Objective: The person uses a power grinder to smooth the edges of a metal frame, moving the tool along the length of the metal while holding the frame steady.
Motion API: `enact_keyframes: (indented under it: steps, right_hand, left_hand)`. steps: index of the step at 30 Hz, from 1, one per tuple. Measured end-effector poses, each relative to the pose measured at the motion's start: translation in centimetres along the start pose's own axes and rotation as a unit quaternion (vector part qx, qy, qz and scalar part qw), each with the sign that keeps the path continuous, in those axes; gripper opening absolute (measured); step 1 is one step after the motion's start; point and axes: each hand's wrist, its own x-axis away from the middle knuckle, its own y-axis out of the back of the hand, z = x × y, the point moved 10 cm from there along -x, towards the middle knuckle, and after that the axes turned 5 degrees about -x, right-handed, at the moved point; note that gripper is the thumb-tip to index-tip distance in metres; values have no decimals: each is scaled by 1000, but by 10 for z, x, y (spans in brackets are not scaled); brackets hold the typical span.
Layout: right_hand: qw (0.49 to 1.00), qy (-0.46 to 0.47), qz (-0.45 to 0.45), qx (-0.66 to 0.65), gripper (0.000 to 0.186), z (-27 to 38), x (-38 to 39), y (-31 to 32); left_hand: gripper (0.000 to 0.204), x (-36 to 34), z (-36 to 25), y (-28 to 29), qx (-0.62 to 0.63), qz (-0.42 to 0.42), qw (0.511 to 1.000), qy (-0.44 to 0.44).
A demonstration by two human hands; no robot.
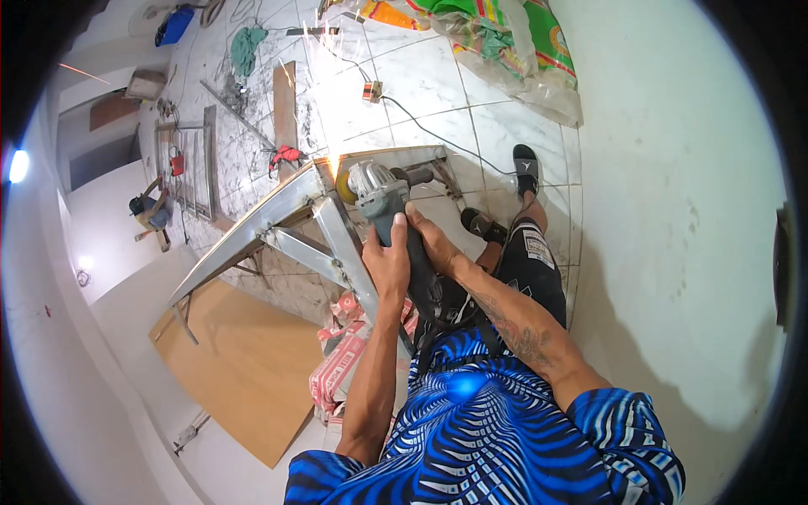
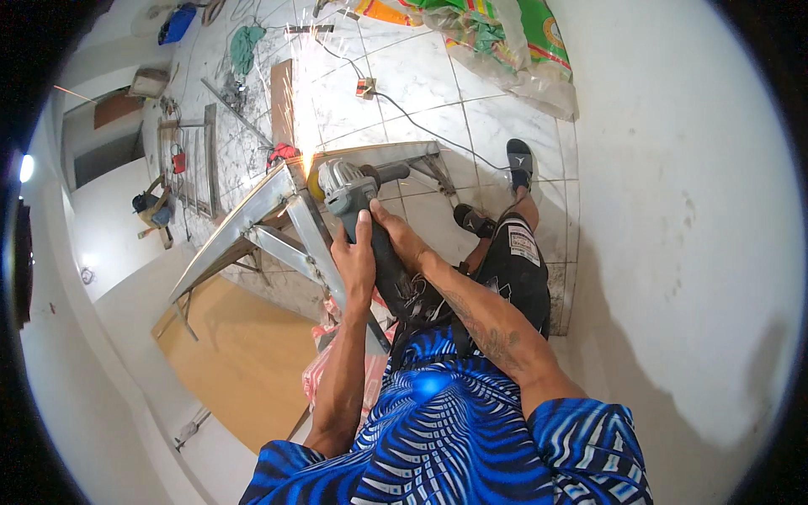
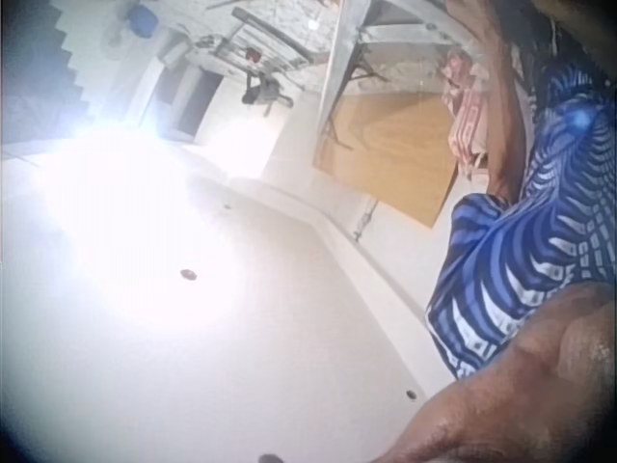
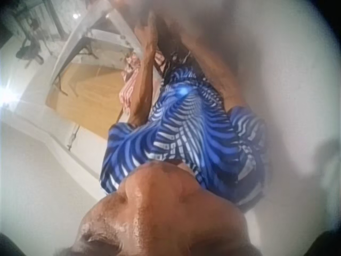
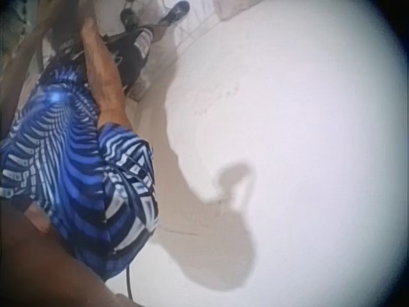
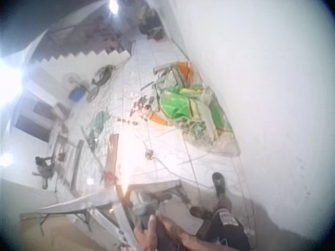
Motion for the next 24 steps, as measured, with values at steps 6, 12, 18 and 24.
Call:
enact_keyframes:
  steps: [6,12,18,24]
  right_hand:
    - [1000,-11,-10,-5,61,1,-1,-1]
    - [1000,16,11,-2,60,14,7,-10]
    - [1000,9,10,17,60,7,0,-1]
    - [1000,8,-3,6,62,1,-9,6]
  left_hand:
    - [47,-2,9,-6,51,6,999,4]
    - [45,0,-4,-6,29,6,1000,-5]
    - [46,2,-5,-4,40,-3,999,5]
    - [45,-3,1,-5,26,7,1000,14]
